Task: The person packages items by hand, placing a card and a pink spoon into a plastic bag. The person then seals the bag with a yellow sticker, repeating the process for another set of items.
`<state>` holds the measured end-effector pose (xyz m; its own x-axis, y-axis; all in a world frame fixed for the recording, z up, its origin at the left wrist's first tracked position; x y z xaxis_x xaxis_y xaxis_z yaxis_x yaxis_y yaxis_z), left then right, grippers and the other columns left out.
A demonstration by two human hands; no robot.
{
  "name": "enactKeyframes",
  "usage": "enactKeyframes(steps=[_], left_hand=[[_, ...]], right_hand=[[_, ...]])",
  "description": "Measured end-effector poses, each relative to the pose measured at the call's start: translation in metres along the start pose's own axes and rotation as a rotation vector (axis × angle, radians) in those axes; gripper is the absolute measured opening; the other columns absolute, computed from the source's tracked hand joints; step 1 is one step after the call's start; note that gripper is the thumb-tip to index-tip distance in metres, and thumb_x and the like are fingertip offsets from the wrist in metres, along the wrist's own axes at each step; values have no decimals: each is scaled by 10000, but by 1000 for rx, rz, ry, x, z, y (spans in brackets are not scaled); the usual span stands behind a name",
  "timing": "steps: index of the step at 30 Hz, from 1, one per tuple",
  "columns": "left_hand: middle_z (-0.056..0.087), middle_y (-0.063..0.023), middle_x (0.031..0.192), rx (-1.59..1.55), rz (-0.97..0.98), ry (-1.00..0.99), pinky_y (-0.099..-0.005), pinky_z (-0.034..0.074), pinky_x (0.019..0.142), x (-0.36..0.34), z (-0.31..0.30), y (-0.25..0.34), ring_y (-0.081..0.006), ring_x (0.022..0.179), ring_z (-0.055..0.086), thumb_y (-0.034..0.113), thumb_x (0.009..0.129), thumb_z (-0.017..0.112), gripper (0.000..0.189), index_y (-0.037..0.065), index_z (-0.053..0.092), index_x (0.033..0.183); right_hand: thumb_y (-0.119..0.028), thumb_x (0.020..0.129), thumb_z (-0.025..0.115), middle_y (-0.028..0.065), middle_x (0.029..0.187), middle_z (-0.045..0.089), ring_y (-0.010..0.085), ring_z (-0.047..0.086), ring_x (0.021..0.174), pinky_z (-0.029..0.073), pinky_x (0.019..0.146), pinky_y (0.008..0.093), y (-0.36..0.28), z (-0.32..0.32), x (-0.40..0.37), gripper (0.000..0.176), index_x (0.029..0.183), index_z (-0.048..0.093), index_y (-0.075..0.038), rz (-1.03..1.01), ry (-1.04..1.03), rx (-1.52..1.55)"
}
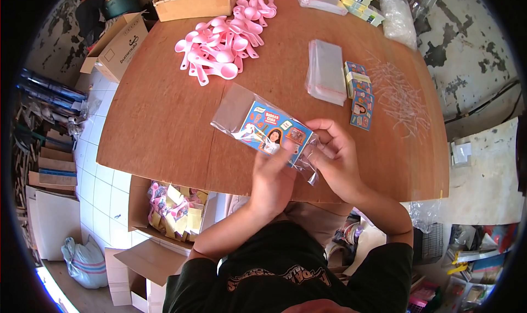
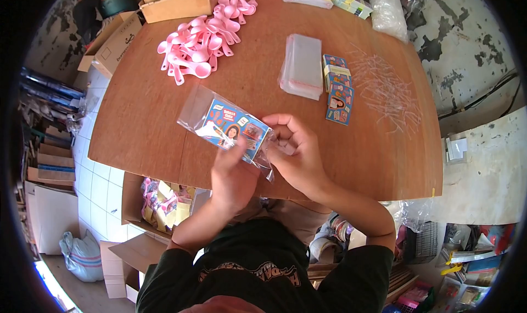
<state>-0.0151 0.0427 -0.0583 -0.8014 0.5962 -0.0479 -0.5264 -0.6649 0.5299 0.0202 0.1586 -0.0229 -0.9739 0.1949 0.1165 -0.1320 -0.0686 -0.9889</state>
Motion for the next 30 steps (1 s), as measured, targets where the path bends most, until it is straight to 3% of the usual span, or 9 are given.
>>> enactKeyframes(steps=[2,3,7,15,24,26,30], left_hand=[[520,-142,1281,-238,137,-35,-388,412,1016,7,3,15,-234,1208,497,141,951,509,398,9,415,1314],[494,-170,1323,-243,217,36,-427,448,998,10,3,18,-275,1236,482,129,962,473,382,-10,405,1312],[480,-187,1340,-233,283,121,-442,456,991,13,-1,28,-295,1258,464,107,974,427,370,-16,393,1322],[496,-191,1318,-204,218,111,-415,474,964,11,1,20,-283,1237,488,138,983,392,354,-14,389,1303],[559,-197,1248,-152,176,72,-405,458,975,6,6,9,-284,1164,550,154,963,463,337,-21,451,1251],[560,-188,1241,-111,162,91,-417,451,977,4,9,8,-283,1168,539,163,957,460,344,-5,435,1255],[547,-178,1255,-51,147,130,-436,430,994,4,7,4,-287,1172,523,161,950,447,345,18,420,1263]], right_hand=[[18,878,564,63,951,625,94,596,904,495,758,235,-4,0,-3,326,1194,487,22,221,3,-10],[18,878,564,63,951,625,94,596,904,495,758,235,0,-2,-4,326,1194,487,22,224,3,-9],[-14,892,578,66,966,635,95,602,887,503,748,240,10,-1,-5,269,1154,543,35,118,-60,83],[-50,911,595,76,958,648,96,611,856,516,728,240,12,6,-6,198,1085,579,43,214,-117,49],[-65,869,654,67,901,649,80,607,808,507,691,238,13,14,-7,174,998,581,27,220,-11,138],[-124,888,648,48,844,631,88,612,721,505,644,217,12,12,-7,175,995,565,-13,253,-36,17],[-71,864,658,51,891,627,73,580,766,475,657,231,18,15,-7,164,986,581,6,256,55,-17]])
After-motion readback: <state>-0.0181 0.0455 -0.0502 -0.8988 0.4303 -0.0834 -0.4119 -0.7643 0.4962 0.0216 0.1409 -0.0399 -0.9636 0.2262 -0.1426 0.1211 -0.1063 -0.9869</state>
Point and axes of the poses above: each hand's wrist, its own x-axis towards the middle knuckle, its own z-axis out of the palm, y = z × x, the point moved 3 cm from there along x, towards the middle knuckle
